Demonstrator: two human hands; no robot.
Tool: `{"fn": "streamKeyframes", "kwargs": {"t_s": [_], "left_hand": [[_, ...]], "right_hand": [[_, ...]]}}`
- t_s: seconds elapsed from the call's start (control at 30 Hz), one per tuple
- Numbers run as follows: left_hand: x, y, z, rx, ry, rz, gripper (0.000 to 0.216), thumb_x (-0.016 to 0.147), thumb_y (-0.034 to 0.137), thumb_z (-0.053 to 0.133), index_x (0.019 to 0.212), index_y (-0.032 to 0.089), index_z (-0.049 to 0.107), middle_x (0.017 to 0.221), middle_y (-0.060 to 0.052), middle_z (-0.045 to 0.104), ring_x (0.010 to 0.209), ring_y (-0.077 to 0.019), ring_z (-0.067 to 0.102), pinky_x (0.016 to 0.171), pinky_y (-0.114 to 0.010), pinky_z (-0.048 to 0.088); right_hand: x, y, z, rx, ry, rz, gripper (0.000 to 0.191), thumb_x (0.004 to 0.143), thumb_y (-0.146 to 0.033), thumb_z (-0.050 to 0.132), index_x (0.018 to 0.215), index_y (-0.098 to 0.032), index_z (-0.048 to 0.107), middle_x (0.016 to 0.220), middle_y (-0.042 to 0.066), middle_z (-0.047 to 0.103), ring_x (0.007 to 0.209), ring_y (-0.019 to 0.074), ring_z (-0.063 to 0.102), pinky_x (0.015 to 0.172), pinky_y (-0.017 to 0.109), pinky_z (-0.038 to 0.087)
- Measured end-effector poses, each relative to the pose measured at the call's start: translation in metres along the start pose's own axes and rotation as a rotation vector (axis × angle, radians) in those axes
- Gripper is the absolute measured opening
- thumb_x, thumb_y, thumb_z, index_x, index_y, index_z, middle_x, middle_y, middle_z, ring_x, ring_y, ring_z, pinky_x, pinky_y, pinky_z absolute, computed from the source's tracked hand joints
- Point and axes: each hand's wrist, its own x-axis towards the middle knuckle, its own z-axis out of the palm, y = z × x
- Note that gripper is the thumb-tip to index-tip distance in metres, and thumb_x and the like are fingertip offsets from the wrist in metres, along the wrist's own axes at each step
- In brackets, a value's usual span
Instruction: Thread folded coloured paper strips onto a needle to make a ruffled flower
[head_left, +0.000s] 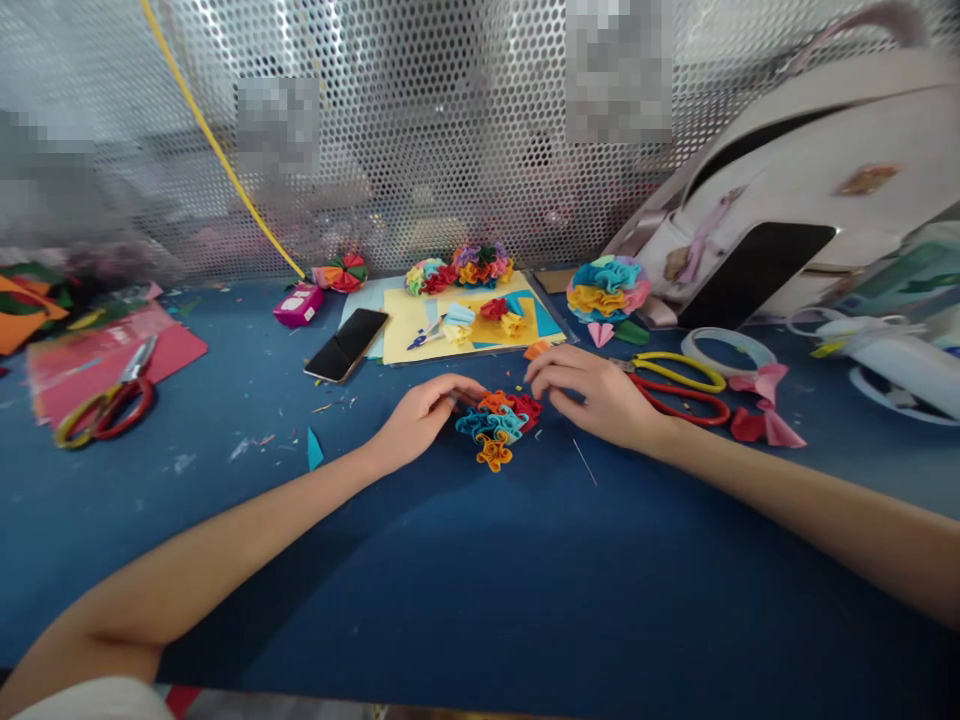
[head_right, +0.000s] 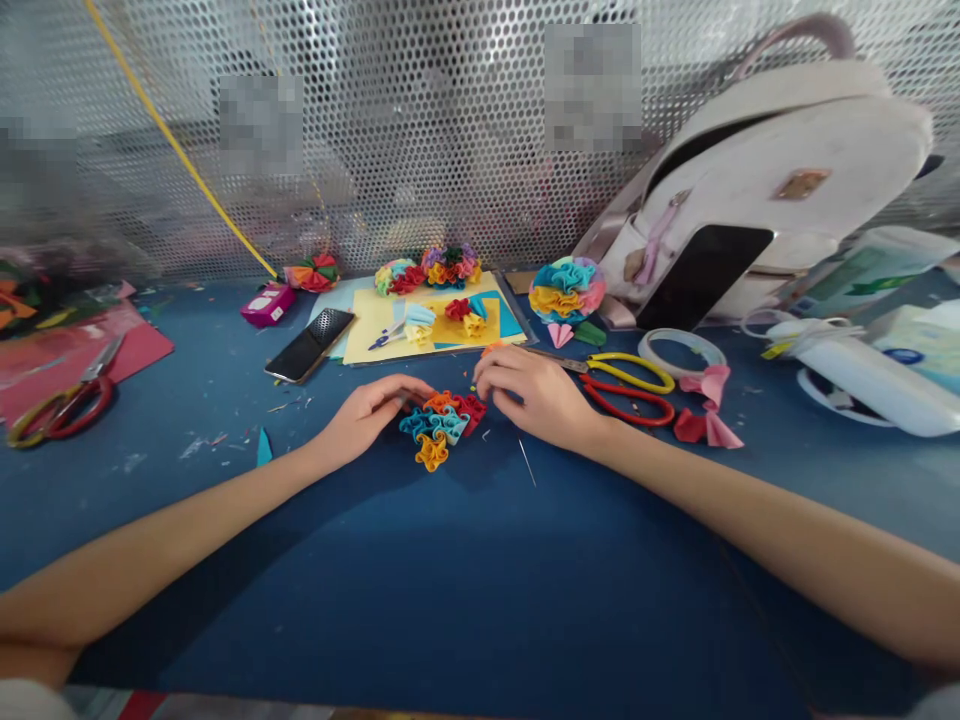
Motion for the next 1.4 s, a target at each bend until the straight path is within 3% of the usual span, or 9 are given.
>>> {"fn": "streamKeyframes", "kwargs": {"t_s": [0.17, 0.33, 0.5, 0.67, 0.93, 1.1, 1.23, 1.33, 1.4], "left_hand": [[-0.001, -0.003, 0.001, 0.010, 0.000, 0.007, 0.037, 0.090, 0.003, 0.040, 0.114, 0.017, 0.065, 0.111, -0.007, 0.074, 0.102, -0.0167, 0.069, 0.099, -0.040, 0.056], [0.000, -0.002, 0.002, 0.009, -0.006, -0.010, 0.035, 0.091, 0.005, 0.041, 0.115, 0.016, 0.064, 0.113, -0.009, 0.074, 0.104, -0.0195, 0.070, 0.098, -0.043, 0.056], [0.001, 0.001, 0.002, 0.028, -0.025, -0.028, 0.032, 0.092, 0.007, 0.044, 0.115, 0.015, 0.064, 0.113, -0.010, 0.073, 0.105, -0.0201, 0.070, 0.100, -0.043, 0.055], [0.003, -0.001, 0.002, 0.022, -0.015, -0.057, 0.033, 0.093, 0.008, 0.043, 0.117, 0.016, 0.064, 0.110, -0.008, 0.073, 0.102, -0.0195, 0.069, 0.097, -0.040, 0.055], [0.005, 0.002, 0.001, -0.016, -0.017, -0.091, 0.032, 0.094, 0.008, 0.043, 0.117, 0.015, 0.064, 0.112, -0.009, 0.073, 0.104, -0.0188, 0.069, 0.097, -0.037, 0.054], [0.006, 0.004, 0.000, 0.008, -0.027, -0.091, 0.031, 0.095, 0.009, 0.043, 0.116, 0.015, 0.064, 0.111, -0.009, 0.073, 0.103, -0.0186, 0.069, 0.096, -0.037, 0.055], [0.006, 0.003, 0.001, 0.022, -0.027, -0.104, 0.029, 0.096, 0.011, 0.044, 0.116, 0.016, 0.064, 0.111, -0.009, 0.073, 0.102, -0.0191, 0.069, 0.096, -0.038, 0.054], [0.006, 0.002, 0.002, 0.024, -0.021, -0.104, 0.028, 0.097, 0.013, 0.044, 0.116, 0.016, 0.064, 0.110, -0.008, 0.072, 0.101, -0.0188, 0.069, 0.095, -0.038, 0.054], [0.006, 0.001, 0.002, 0.022, -0.019, -0.104, 0.028, 0.098, 0.014, 0.044, 0.116, 0.016, 0.064, 0.109, -0.008, 0.072, 0.101, -0.0187, 0.069, 0.095, -0.037, 0.054]], "right_hand": [[0.038, 0.014, 0.008, -0.102, -0.074, -0.073, 0.027, 0.091, -0.007, 0.044, 0.096, -0.022, 0.066, 0.099, 0.005, 0.072, 0.098, 0.0223, 0.065, 0.089, 0.039, 0.052], [0.092, 0.041, 0.018, -0.319, -0.072, -0.041, 0.030, 0.097, -0.019, 0.048, 0.125, -0.017, 0.061, 0.121, 0.015, 0.068, 0.117, 0.0323, 0.061, 0.099, 0.049, 0.050], [0.118, 0.060, 0.036, -0.213, -0.139, -0.029, 0.045, 0.099, -0.024, 0.051, 0.144, -0.021, 0.049, 0.138, 0.012, 0.061, 0.126, 0.0310, 0.056, 0.104, 0.047, 0.048], [0.114, 0.061, 0.044, -0.329, -0.162, -0.086, 0.030, 0.096, -0.018, 0.051, 0.125, -0.019, 0.060, 0.132, 0.013, 0.064, 0.122, 0.0319, 0.058, 0.099, 0.045, 0.048], [0.115, 0.074, 0.013, -0.212, -0.095, -0.011, 0.019, 0.090, -0.021, 0.057, 0.108, -0.021, 0.057, 0.111, 0.008, 0.067, 0.090, 0.0243, 0.063, 0.076, 0.034, 0.045], [0.117, 0.092, -0.003, 0.023, -0.094, 0.037, 0.014, 0.088, -0.020, 0.056, 0.102, -0.020, 0.057, 0.106, 0.008, 0.066, 0.092, 0.0222, 0.063, 0.079, 0.034, 0.047], [0.116, 0.099, -0.005, 0.107, -0.239, 0.060, 0.017, 0.087, -0.019, 0.057, 0.105, -0.019, 0.058, 0.106, 0.007, 0.067, 0.089, 0.0198, 0.064, 0.078, 0.033, 0.049], [0.114, 0.096, 0.002, -0.010, -0.307, 0.003, 0.014, 0.089, -0.018, 0.054, 0.100, -0.019, 0.061, 0.103, 0.007, 0.067, 0.091, 0.0208, 0.062, 0.081, 0.035, 0.047], [0.114, 0.090, 0.009, -0.166, -0.277, -0.046, 0.015, 0.090, -0.017, 0.051, 0.097, -0.018, 0.064, 0.104, 0.010, 0.066, 0.097, 0.0243, 0.060, 0.086, 0.038, 0.046]]}}
